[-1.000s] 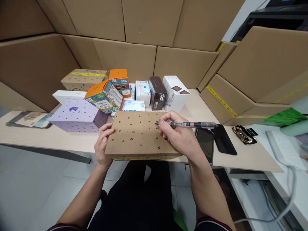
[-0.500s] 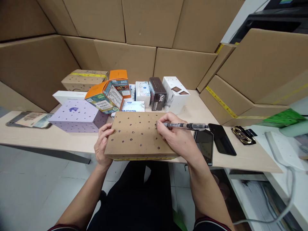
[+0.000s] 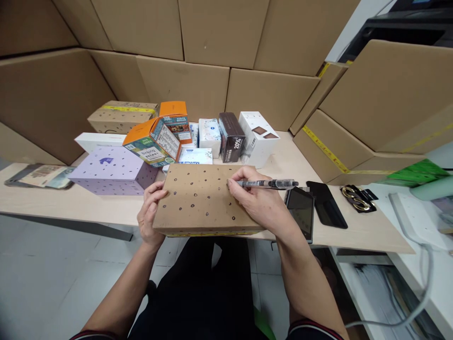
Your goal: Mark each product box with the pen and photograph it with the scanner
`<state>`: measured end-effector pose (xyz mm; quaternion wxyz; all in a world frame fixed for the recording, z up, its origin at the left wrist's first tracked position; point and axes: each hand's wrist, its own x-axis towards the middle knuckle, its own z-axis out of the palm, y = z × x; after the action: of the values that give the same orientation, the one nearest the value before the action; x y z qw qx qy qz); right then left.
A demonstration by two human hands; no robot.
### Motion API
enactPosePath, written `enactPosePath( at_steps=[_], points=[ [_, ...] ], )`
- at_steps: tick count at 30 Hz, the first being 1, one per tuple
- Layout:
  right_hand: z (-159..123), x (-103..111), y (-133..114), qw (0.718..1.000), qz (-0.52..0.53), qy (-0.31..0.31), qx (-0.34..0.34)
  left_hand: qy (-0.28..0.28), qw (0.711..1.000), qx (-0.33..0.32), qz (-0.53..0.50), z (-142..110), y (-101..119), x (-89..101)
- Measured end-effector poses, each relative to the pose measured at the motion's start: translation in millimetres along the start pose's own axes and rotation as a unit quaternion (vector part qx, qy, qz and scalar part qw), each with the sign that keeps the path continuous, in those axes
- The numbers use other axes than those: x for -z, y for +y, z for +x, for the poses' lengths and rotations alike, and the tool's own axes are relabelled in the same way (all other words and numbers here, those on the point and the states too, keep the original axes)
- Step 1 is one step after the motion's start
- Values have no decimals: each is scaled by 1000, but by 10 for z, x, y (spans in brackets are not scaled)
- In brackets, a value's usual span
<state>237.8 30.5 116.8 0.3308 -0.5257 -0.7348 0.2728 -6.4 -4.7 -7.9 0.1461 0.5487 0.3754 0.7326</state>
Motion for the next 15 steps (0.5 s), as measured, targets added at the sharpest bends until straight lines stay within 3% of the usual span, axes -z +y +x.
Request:
enactPosePath(
  at_steps=[15],
  points=[
    [0,-4,17,1000,9,-1,-2,5,1000,5,1,8,8,-8]
  ],
)
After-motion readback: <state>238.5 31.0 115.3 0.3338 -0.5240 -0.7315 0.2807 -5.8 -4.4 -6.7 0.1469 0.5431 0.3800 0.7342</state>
